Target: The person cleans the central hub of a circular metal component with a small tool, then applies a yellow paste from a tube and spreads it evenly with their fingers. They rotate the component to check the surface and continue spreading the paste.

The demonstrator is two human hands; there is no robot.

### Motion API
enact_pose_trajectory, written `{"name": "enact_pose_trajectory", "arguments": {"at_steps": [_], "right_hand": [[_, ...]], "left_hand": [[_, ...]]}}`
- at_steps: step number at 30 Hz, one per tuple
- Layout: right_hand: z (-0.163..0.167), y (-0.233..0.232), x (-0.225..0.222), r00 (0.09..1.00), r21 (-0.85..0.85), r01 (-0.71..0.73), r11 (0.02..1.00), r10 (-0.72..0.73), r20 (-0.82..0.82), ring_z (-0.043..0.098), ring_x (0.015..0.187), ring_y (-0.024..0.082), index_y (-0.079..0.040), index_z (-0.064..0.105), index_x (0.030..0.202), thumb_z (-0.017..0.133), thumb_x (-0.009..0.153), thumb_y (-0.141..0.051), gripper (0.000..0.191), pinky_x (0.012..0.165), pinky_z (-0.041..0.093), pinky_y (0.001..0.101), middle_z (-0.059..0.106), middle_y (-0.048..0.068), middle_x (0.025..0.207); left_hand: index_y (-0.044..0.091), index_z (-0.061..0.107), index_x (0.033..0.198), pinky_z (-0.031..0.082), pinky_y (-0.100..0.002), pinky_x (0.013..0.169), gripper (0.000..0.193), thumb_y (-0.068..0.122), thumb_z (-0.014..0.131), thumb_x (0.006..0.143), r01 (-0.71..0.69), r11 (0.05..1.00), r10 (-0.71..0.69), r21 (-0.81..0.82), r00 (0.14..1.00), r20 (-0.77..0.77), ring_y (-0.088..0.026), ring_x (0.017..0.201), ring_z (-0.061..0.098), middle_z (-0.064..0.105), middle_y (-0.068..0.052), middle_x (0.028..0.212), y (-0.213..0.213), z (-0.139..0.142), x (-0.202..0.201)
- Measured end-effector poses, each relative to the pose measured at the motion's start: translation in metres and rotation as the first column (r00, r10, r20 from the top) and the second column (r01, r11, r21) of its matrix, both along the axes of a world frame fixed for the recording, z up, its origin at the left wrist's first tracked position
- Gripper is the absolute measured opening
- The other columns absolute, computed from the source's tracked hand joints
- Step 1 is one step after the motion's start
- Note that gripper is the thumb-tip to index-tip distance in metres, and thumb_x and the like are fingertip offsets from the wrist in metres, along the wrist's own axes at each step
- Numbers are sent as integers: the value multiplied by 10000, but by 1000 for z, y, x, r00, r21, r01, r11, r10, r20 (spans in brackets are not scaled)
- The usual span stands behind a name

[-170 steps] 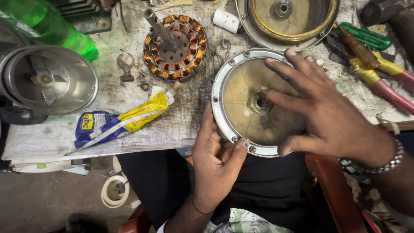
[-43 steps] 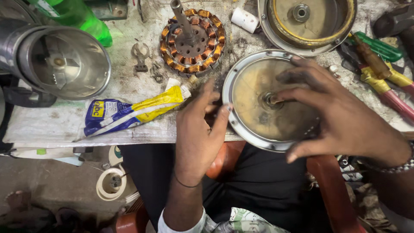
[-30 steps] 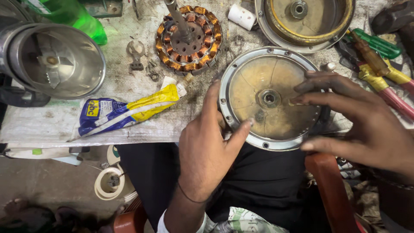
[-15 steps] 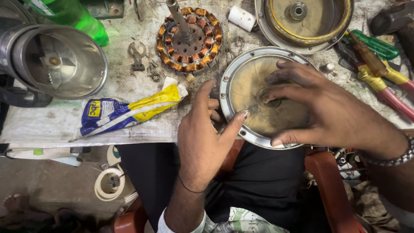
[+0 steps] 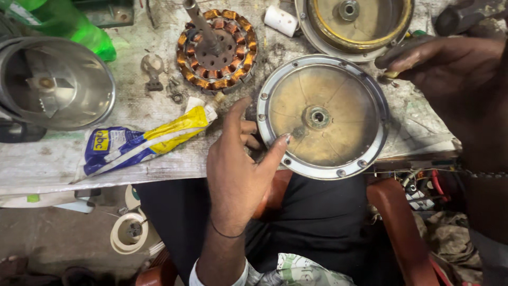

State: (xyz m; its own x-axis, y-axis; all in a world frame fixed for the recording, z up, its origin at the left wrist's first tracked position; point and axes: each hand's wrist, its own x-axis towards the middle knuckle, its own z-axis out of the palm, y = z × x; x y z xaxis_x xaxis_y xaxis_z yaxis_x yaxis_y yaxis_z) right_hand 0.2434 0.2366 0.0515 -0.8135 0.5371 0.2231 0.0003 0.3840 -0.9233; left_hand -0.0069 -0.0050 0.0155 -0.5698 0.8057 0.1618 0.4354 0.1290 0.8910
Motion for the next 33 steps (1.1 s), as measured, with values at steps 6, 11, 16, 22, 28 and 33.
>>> {"name": "enact_pose_trajectory", "arguments": {"at_steps": [6, 11, 16, 22, 28, 33], "right_hand": [[-19, 21, 25, 997, -125, 31, 992, -40, -72, 520, 1266, 365, 171, 523, 1239, 349, 1067, -761, 963, 1154, 434, 538, 596, 292, 1244], [-7, 3, 15, 998, -135, 16, 991, -24, -58, 585, 1216, 373, 109, 569, 1179, 260, 1117, -742, 908, 1137, 466, 537, 619, 268, 1221], [9, -22, -27, 983, 257, -101, 961, 57, 172, 662, 1147, 388, 20, 661, 1109, 98, 1038, -753, 959, 1082, 526, 539, 649, 284, 1231], [7, -27, -64, 906, 496, -328, 804, 119, 406, 432, 1421, 506, -52, 727, 1167, -9, 1038, -689, 982, 1207, 254, 626, 665, 252, 1317], [4, -22, -85, 874, 372, -451, 812, 317, 368, 651, 1244, 360, 4, 699, 1130, 127, 1066, -674, 889, 1059, 530, 469, 655, 232, 1270], [11, -23, -92, 877, 416, -442, 795, 285, 387, 672, 1200, 367, 15, 696, 1118, 145, 1066, -674, 883, 1048, 529, 473, 686, 207, 1205]], "left_hand": [[44, 502, 1425, 572, -373, 714, 736, 232, 858, 809, -36, 999, 37, 27, 999, -21, -220, 795, 737, 754, -108, 1018, 3, -2, 2], [31, 465, 1467, 587, -357, 721, 739, 246, 837, 865, -49, 996, 45, 75, 997, 55, -193, 822, 740, 764, -109, 1092, 2, -1, 5], [35, 470, 1432, 587, -359, 725, 860, 298, 906, 739, -1, 1000, 1, 7, 1000, -2, -189, 793, 733, 747, -92, 950, 3, 1, 3], [39, 496, 1415, 582, -361, 727, 824, 287, 900, 741, -13, 1000, 14, 23, 999, -51, -198, 795, 726, 734, -85, 948, 4, 0, 4], [61, 505, 1415, 562, -380, 714, 756, 278, 869, 788, -46, 999, 47, 23, 996, -78, -211, 785, 714, 753, -71, 1001, 4, -4, 4], [63, 502, 1430, 553, -393, 722, 750, 283, 854, 805, -43, 999, 46, 32, 992, -118, -216, 788, 699, 748, -77, 1017, 3, -7, 4]]}}
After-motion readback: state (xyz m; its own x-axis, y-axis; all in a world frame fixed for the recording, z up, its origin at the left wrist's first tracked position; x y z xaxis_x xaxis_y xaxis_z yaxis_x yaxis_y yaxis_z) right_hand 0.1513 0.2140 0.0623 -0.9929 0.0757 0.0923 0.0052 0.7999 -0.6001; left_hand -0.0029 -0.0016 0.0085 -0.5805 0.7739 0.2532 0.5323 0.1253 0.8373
